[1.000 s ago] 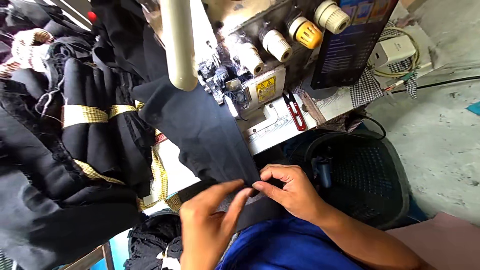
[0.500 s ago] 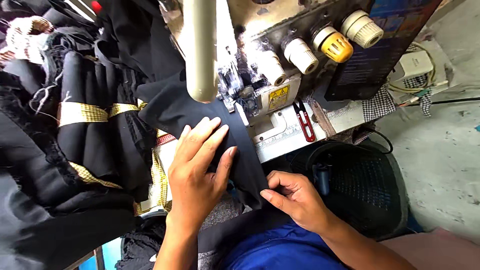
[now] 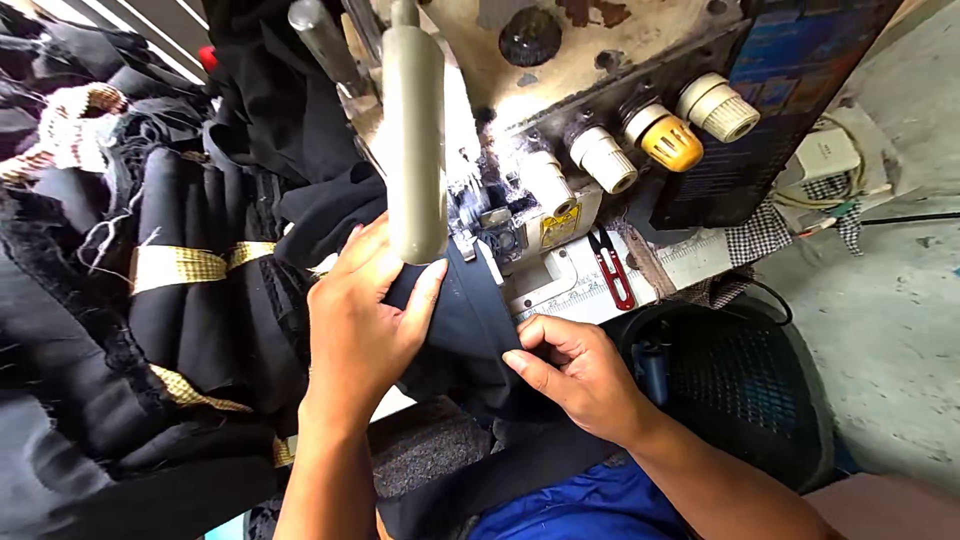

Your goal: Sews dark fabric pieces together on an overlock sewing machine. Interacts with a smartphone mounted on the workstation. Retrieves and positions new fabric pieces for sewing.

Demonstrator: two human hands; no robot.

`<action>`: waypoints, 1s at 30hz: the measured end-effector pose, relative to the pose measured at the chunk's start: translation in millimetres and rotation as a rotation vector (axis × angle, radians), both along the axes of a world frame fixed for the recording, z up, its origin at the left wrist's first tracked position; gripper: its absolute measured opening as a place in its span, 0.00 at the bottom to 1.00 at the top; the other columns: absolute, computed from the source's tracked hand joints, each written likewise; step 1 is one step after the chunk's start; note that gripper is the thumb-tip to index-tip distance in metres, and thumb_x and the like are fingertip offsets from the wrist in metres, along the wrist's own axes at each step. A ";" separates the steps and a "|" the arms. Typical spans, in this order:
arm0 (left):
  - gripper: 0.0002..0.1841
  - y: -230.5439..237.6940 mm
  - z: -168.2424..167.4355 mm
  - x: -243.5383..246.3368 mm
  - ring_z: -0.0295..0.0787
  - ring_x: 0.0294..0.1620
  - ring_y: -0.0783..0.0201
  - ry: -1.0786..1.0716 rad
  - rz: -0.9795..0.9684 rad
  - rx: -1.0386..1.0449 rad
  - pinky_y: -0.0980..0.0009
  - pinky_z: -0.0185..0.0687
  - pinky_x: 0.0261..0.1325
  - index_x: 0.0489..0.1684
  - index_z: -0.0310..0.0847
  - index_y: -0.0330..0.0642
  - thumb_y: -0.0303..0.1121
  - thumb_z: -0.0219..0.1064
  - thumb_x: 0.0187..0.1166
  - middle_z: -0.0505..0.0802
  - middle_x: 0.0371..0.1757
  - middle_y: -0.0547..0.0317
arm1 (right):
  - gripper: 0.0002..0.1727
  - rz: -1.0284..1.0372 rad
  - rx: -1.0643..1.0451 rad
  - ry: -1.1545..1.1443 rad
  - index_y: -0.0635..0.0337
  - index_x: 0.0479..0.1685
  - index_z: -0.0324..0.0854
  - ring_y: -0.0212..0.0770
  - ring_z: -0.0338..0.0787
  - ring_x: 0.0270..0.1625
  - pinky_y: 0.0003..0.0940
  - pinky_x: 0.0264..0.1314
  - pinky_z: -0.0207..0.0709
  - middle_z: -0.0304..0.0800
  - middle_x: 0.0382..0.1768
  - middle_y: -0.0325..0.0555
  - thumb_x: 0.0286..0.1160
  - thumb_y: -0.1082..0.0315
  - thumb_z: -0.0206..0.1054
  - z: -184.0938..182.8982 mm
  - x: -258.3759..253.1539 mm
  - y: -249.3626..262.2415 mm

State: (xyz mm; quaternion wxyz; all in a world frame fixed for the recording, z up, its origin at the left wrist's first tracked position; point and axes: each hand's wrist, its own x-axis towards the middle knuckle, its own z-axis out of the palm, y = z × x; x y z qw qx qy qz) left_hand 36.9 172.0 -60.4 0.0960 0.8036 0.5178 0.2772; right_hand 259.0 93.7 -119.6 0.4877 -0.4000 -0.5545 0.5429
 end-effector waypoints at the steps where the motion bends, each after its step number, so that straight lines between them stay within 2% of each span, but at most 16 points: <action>1: 0.17 4.0 0.7 -0.6 0.81 0.79 0.61 -0.006 -0.004 0.001 0.56 0.71 0.86 0.61 0.91 0.42 0.42 0.66 0.83 0.90 0.71 0.55 | 0.08 -0.009 0.006 -0.009 0.65 0.36 0.86 0.25 0.86 0.36 0.19 0.39 0.82 0.89 0.35 0.41 0.80 0.70 0.68 1.5 -1.3 3.7; 3: 0.16 11.8 1.5 -1.5 0.83 0.76 0.62 -0.031 -0.015 0.015 0.60 0.74 0.82 0.58 0.91 0.41 0.39 0.67 0.81 0.91 0.69 0.54 | 0.07 -0.020 0.009 -0.029 0.64 0.36 0.87 0.26 0.88 0.37 0.20 0.40 0.84 0.90 0.36 0.41 0.80 0.69 0.68 4.5 -3.7 10.7; 9: 0.13 28.7 0.0 -6.2 0.88 0.68 0.66 -0.066 -0.017 0.050 0.66 0.80 0.75 0.51 0.92 0.40 0.38 0.71 0.79 0.94 0.61 0.54 | 0.07 -0.088 0.038 -0.083 0.62 0.35 0.87 0.25 0.87 0.34 0.19 0.39 0.83 0.90 0.33 0.39 0.79 0.68 0.70 3.6 -15.3 24.2; 13: 0.13 35.5 0.3 -17.8 0.90 0.62 0.68 -0.085 -0.044 0.037 0.65 0.84 0.68 0.49 0.92 0.40 0.38 0.71 0.78 0.94 0.59 0.54 | 0.09 -0.095 0.095 -0.113 0.64 0.36 0.88 0.26 0.88 0.36 0.21 0.41 0.84 0.90 0.35 0.42 0.80 0.67 0.69 -2.5 -16.4 31.1; 15: 0.13 35.6 9.4 -25.3 0.91 0.57 0.70 -0.123 -0.015 0.043 0.68 0.85 0.64 0.50 0.91 0.36 0.37 0.70 0.80 0.95 0.55 0.52 | 0.11 -0.066 0.158 -0.156 0.65 0.37 0.90 0.26 0.88 0.39 0.21 0.45 0.83 0.92 0.37 0.43 0.82 0.66 0.67 -1.1 -7.0 34.8; 17: 0.14 43.1 16.0 -42.0 0.90 0.49 0.75 -0.207 0.036 0.048 0.73 0.86 0.58 0.51 0.89 0.35 0.38 0.65 0.85 0.95 0.50 0.57 | 0.14 -0.111 0.255 -0.207 0.64 0.39 0.92 0.27 0.91 0.42 0.24 0.48 0.85 0.95 0.38 0.43 0.86 0.65 0.64 0.3 5.9 40.8; 19: 0.15 63.8 12.7 -64.1 0.88 0.38 0.79 -0.346 0.142 0.056 0.75 0.86 0.46 0.50 0.88 0.40 0.42 0.63 0.88 0.93 0.42 0.66 | 0.13 -0.280 0.324 -0.273 0.63 0.42 0.92 0.26 0.93 0.38 0.24 0.43 0.89 0.95 0.35 0.40 0.86 0.66 0.64 1.1 11.8 48.3; 21: 0.16 85.8 11.5 -68.2 0.88 0.45 0.79 -0.487 0.257 -0.008 0.74 0.86 0.53 0.56 0.84 0.42 0.45 0.64 0.87 0.91 0.48 0.69 | 0.08 -0.443 0.371 -0.418 0.59 0.44 0.93 0.25 0.89 0.29 0.24 0.34 0.86 0.93 0.29 0.37 0.80 0.67 0.69 1.9 6.4 56.1; 23: 0.25 93.1 22.0 -47.9 0.83 0.52 0.83 -0.511 0.333 -0.235 0.77 0.80 0.60 0.76 0.73 0.42 0.45 0.64 0.85 0.86 0.60 0.68 | 0.11 -0.466 0.410 -0.604 0.54 0.52 0.94 0.30 0.87 0.24 0.30 0.29 0.83 0.92 0.26 0.37 0.76 0.65 0.70 0.0 -5.5 61.3; 24: 0.23 92.6 27.0 -33.2 0.81 0.48 0.88 -0.502 0.368 -0.346 0.82 0.79 0.55 0.76 0.72 0.46 0.42 0.65 0.84 0.85 0.56 0.74 | 0.14 -0.445 0.431 -0.661 0.53 0.56 0.94 0.34 0.88 0.23 0.35 0.27 0.83 0.92 0.26 0.39 0.75 0.66 0.69 -3.8 -11.3 63.1; 26: 0.12 93.6 26.5 -17.2 0.79 0.32 0.91 -0.469 0.454 -0.399 0.87 0.78 0.37 0.59 0.80 0.50 0.36 0.67 0.82 0.85 0.39 0.79 | 0.13 -0.430 0.490 -0.695 0.56 0.52 0.94 0.38 0.90 0.24 0.38 0.26 0.84 0.93 0.25 0.41 0.74 0.69 0.67 -14.0 -17.2 63.9; 27: 0.09 98.9 20.4 -24.5 0.78 0.31 0.89 -0.422 0.468 -0.318 0.84 0.78 0.37 0.53 0.82 0.48 0.35 0.69 0.80 0.85 0.36 0.77 | 0.10 -0.417 0.507 -0.707 0.55 0.46 0.93 0.38 0.92 0.26 0.38 0.27 0.85 0.94 0.27 0.41 0.75 0.68 0.66 -18.9 -16.1 63.1; 28: 0.10 105.3 12.3 -41.2 0.80 0.36 0.83 -0.372 0.449 -0.183 0.77 0.79 0.43 0.51 0.85 0.42 0.36 0.72 0.78 0.87 0.39 0.69 | 0.08 -0.395 0.516 -0.715 0.55 0.41 0.92 0.38 0.92 0.27 0.37 0.28 0.86 0.94 0.27 0.41 0.76 0.68 0.65 -24.0 -13.3 61.5; 30: 0.19 118.3 -1.6 -84.6 0.89 0.52 0.66 -0.253 0.369 0.101 0.61 0.85 0.59 0.57 0.87 0.37 0.44 0.71 0.81 0.93 0.51 0.51 | 0.08 -0.344 0.513 -0.725 0.54 0.36 0.90 0.36 0.91 0.29 0.35 0.30 0.84 0.92 0.27 0.39 0.77 0.68 0.65 -33.0 -6.6 56.7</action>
